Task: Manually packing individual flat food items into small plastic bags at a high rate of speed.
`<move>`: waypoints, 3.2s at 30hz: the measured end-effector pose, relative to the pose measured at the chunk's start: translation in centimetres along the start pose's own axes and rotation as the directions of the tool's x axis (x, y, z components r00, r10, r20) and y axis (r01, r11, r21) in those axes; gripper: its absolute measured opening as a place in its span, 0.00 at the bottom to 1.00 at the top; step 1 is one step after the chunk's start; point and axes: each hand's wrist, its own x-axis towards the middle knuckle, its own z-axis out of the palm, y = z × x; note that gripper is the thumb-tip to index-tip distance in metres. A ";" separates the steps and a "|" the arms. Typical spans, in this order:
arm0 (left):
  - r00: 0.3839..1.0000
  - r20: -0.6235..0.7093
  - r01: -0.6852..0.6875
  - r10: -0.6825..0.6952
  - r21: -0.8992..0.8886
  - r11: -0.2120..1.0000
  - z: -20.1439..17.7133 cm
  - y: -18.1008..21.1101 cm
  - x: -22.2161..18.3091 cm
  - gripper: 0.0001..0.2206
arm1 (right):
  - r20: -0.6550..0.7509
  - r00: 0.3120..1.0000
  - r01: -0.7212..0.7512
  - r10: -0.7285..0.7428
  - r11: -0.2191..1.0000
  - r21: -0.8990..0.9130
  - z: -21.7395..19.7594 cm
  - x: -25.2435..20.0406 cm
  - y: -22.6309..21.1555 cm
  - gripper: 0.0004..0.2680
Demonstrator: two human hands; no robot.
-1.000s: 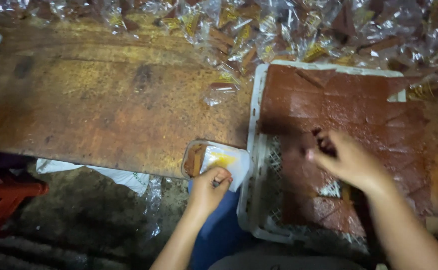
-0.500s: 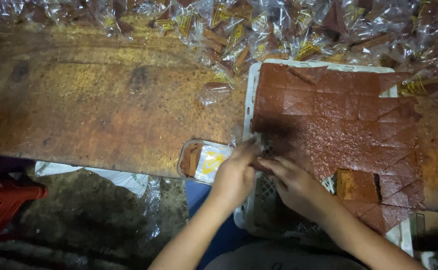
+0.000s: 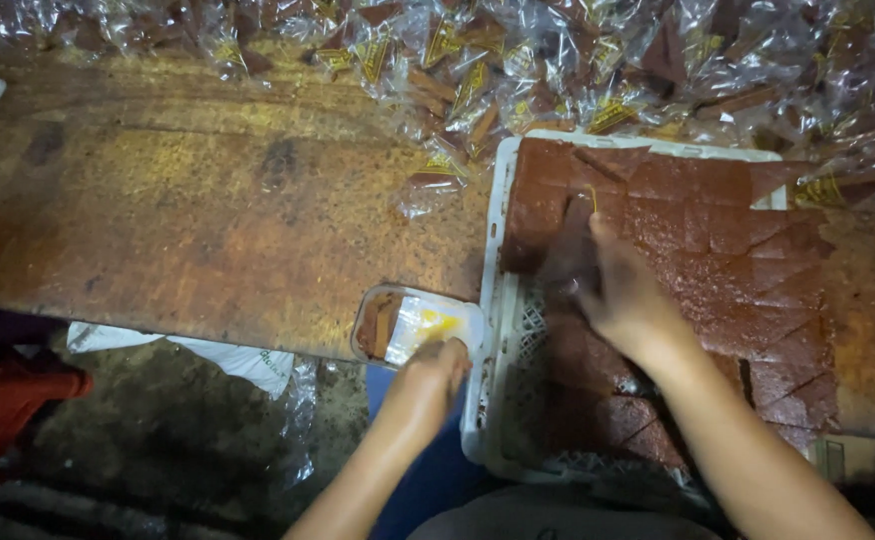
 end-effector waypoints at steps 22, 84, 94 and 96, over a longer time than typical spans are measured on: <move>0.943 -0.173 -0.332 0.284 -0.459 0.824 -0.9 8.2 2.8 0.16 | 0.220 0.967 -0.120 0.128 0.992 -0.050 1.0 -5.9 0.9 0.16; 0.786 -0.379 0.168 -0.489 -0.631 0.758 -0.9 -4.9 -11.8 0.18 | 0.304 0.917 0.139 -0.258 0.922 0.362 6.2 1.2 -7.2 0.12; 0.983 -0.151 -0.044 -0.102 -0.740 0.671 -3.1 6.3 -0.6 0.25 | -0.021 0.774 0.610 -0.633 0.737 0.289 2.6 -10.4 -4.1 0.14; 0.960 -0.281 -0.167 -0.010 -0.598 0.784 -3.1 7.9 -0.7 0.26 | -0.009 0.837 0.523 -0.548 0.793 0.314 0.8 -9.9 -4.7 0.14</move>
